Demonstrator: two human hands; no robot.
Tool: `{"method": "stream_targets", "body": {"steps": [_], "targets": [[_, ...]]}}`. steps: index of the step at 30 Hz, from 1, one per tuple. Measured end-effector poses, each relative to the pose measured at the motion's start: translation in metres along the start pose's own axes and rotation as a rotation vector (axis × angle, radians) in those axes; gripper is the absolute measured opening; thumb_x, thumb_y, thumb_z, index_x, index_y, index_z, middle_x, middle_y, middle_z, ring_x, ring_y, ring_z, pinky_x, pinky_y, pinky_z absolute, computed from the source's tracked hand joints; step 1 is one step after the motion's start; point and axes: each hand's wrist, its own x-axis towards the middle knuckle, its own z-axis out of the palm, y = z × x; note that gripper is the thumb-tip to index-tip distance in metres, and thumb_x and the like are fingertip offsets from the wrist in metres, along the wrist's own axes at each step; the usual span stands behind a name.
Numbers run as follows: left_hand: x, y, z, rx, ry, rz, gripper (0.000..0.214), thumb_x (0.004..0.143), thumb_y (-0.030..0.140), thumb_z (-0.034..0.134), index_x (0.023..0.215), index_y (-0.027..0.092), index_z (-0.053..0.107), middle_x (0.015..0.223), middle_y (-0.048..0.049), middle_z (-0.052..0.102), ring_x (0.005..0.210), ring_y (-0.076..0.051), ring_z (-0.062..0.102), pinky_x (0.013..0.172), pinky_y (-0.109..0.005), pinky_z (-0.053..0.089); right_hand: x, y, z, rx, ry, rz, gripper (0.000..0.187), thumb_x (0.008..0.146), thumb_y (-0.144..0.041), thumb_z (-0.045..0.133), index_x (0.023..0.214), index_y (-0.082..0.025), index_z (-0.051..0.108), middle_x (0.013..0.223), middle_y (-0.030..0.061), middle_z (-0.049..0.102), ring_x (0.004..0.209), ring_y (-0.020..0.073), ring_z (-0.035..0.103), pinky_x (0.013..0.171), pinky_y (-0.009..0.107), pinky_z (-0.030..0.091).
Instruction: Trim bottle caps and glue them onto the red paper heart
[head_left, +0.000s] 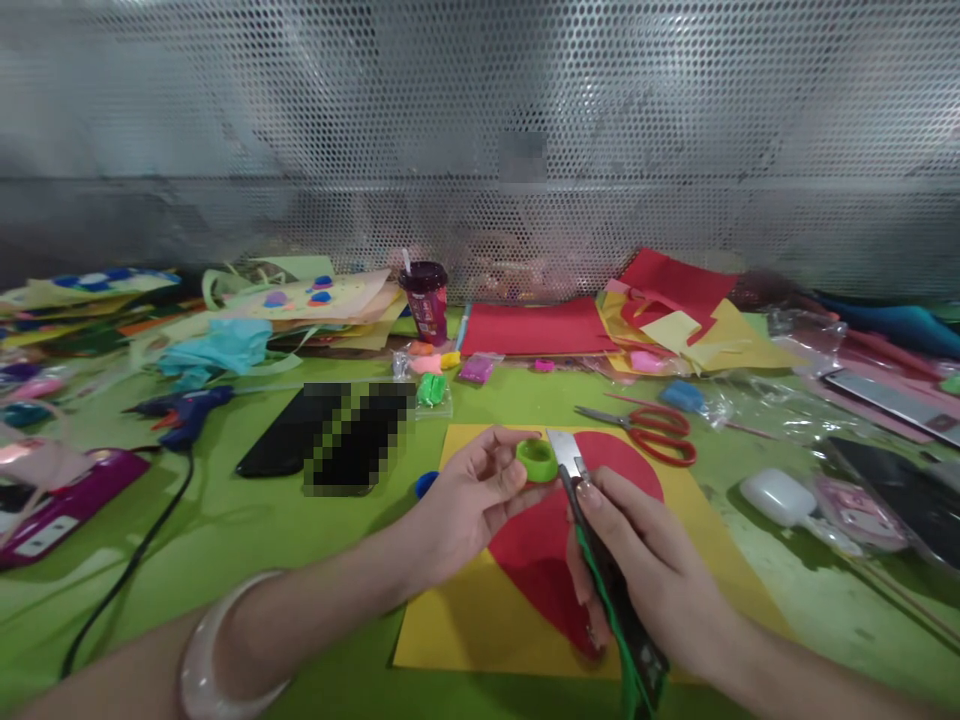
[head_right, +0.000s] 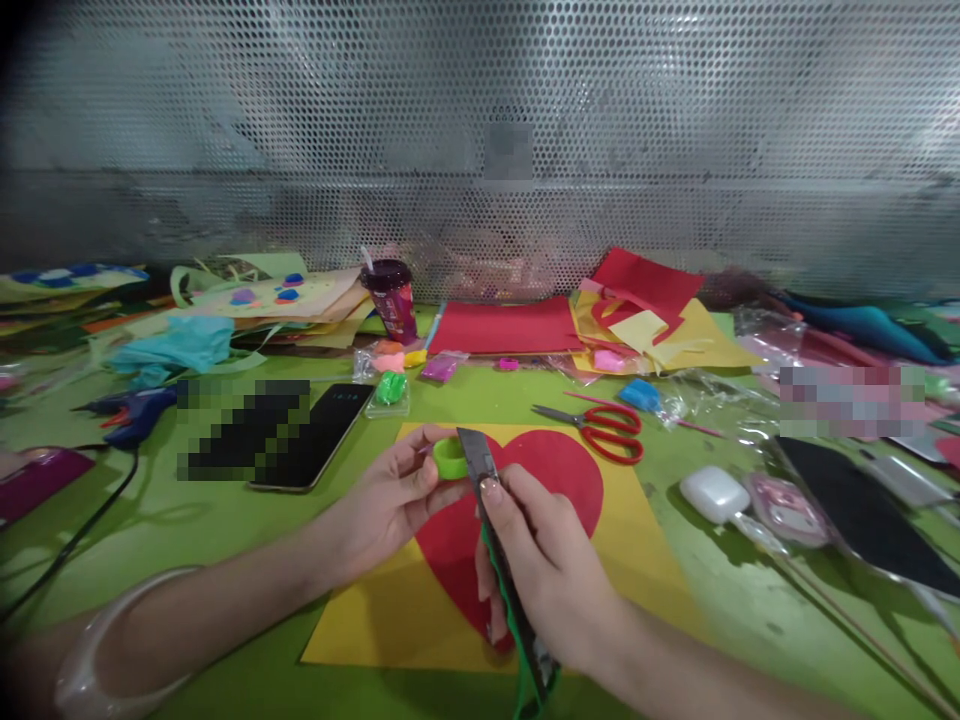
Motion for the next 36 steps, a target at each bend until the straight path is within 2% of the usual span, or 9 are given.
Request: {"method": "stream_targets", "body": {"steps": [3, 7, 12, 17, 22, 26, 29, 33, 36], "targets": [[0.003, 0.004, -0.004, 0.267, -0.032, 0.062, 0.029, 0.069, 0.027, 0.080, 0.090, 0.019, 0.062, 0.089, 0.0012, 0.064, 0.086, -0.013, 0.063, 0.090, -0.032, 0.050, 0.000, -0.002, -0.002, -0.009, -0.016, -0.014, 0.041, 0.093, -0.061, 0.041, 0.077, -0.024, 0.036, 0.053, -0.0069, 0.056, 0.036, 0.0113, 0.055, 0.033, 0.017, 0.040], [0.010, 0.008, -0.017, 0.772, -0.058, 0.147, 0.026, 0.075, 0.024, 0.072, 0.094, 0.019, 0.054, 0.112, -0.0089, 0.064, 0.100, -0.020, 0.063, 0.094, -0.040, 0.047, 0.008, -0.012, -0.016, 0.029, 0.030, -0.073, 0.032, 0.094, -0.055, 0.044, 0.091, -0.023, 0.039, 0.055, -0.0066, 0.058, 0.035, 0.0121, 0.055, 0.033, 0.018, 0.041], [0.019, 0.010, -0.034, 1.314, -0.191, 0.281, 0.035, 0.080, 0.024, 0.064, 0.114, 0.022, 0.058, 0.122, -0.0126, 0.062, 0.118, -0.029, 0.055, 0.104, -0.049, 0.038, 0.015, -0.024, -0.033, 0.054, -0.117, -0.133, 0.032, 0.094, -0.041, 0.051, 0.118, -0.023, 0.038, 0.073, -0.0037, 0.063, 0.042, 0.0146, 0.060, 0.044, 0.026, 0.052], [0.011, 0.018, -0.021, 1.188, -0.199, 0.358, 0.043, 0.079, 0.030, 0.066, 0.122, 0.025, 0.059, 0.142, -0.0097, 0.048, 0.140, -0.027, 0.031, 0.115, -0.046, 0.021, 0.012, -0.020, -0.032, 0.007, -0.152, -0.140, 0.053, 0.092, -0.044, 0.053, 0.134, -0.022, 0.030, 0.077, -0.0015, 0.063, 0.042, 0.0125, 0.058, 0.040, 0.024, 0.049], [-0.004, 0.017, 0.007, 0.749, -0.140, 0.255, 0.015, 0.083, 0.032, 0.062, 0.088, 0.021, 0.070, 0.121, -0.0075, 0.064, 0.122, -0.023, 0.052, 0.106, -0.038, 0.034, 0.011, -0.016, -0.028, -0.245, -0.118, -0.108, 0.063, 0.096, -0.045, 0.045, 0.147, -0.028, 0.011, 0.083, -0.0023, 0.062, 0.046, 0.0093, 0.057, 0.045, 0.022, 0.047], [-0.005, 0.012, 0.011, 0.661, 0.051, 0.214, 0.013, 0.075, 0.029, 0.071, 0.066, 0.019, 0.067, 0.085, -0.0043, 0.071, 0.091, -0.021, 0.063, 0.090, -0.035, 0.044, 0.010, -0.016, -0.023, -0.362, -0.074, -0.152, 0.063, 0.096, -0.045, 0.042, 0.148, -0.025, 0.012, 0.075, -0.0047, 0.058, 0.046, 0.0098, 0.056, 0.048, 0.024, 0.049], [-0.004, 0.017, 0.008, 0.603, 0.107, 0.252, 0.012, 0.074, 0.029, 0.072, 0.067, 0.019, 0.068, 0.084, -0.0035, 0.072, 0.084, -0.019, 0.063, 0.084, -0.033, 0.046, 0.011, -0.020, -0.026, -0.326, -0.051, -0.176, 0.064, 0.094, -0.045, 0.045, 0.147, -0.024, 0.016, 0.071, -0.0050, 0.057, 0.044, 0.0110, 0.055, 0.045, 0.024, 0.048], [-0.008, 0.029, 0.009, 0.821, 0.115, 0.307, 0.019, 0.084, 0.030, 0.059, 0.073, 0.020, 0.071, 0.085, -0.0052, 0.073, 0.081, -0.019, 0.065, 0.079, -0.032, 0.048, 0.022, -0.028, -0.044, -0.244, 0.096, -0.177, 0.060, 0.092, -0.044, 0.046, 0.142, -0.024, 0.020, 0.075, -0.0034, 0.060, 0.041, 0.0127, 0.056, 0.043, 0.026, 0.049], [-0.027, 0.031, 0.007, 1.265, -0.101, 0.370, 0.024, 0.087, 0.022, 0.052, 0.071, 0.019, 0.070, 0.079, -0.0054, 0.072, 0.076, -0.018, 0.065, 0.076, -0.030, 0.048, 0.035, -0.027, -0.060, -0.308, 0.201, -0.120, 0.047, 0.094, -0.035, 0.038, 0.137, -0.020, 0.024, 0.072, -0.0040, 0.059, 0.040, 0.0113, 0.055, 0.041, 0.023, 0.047]]}}
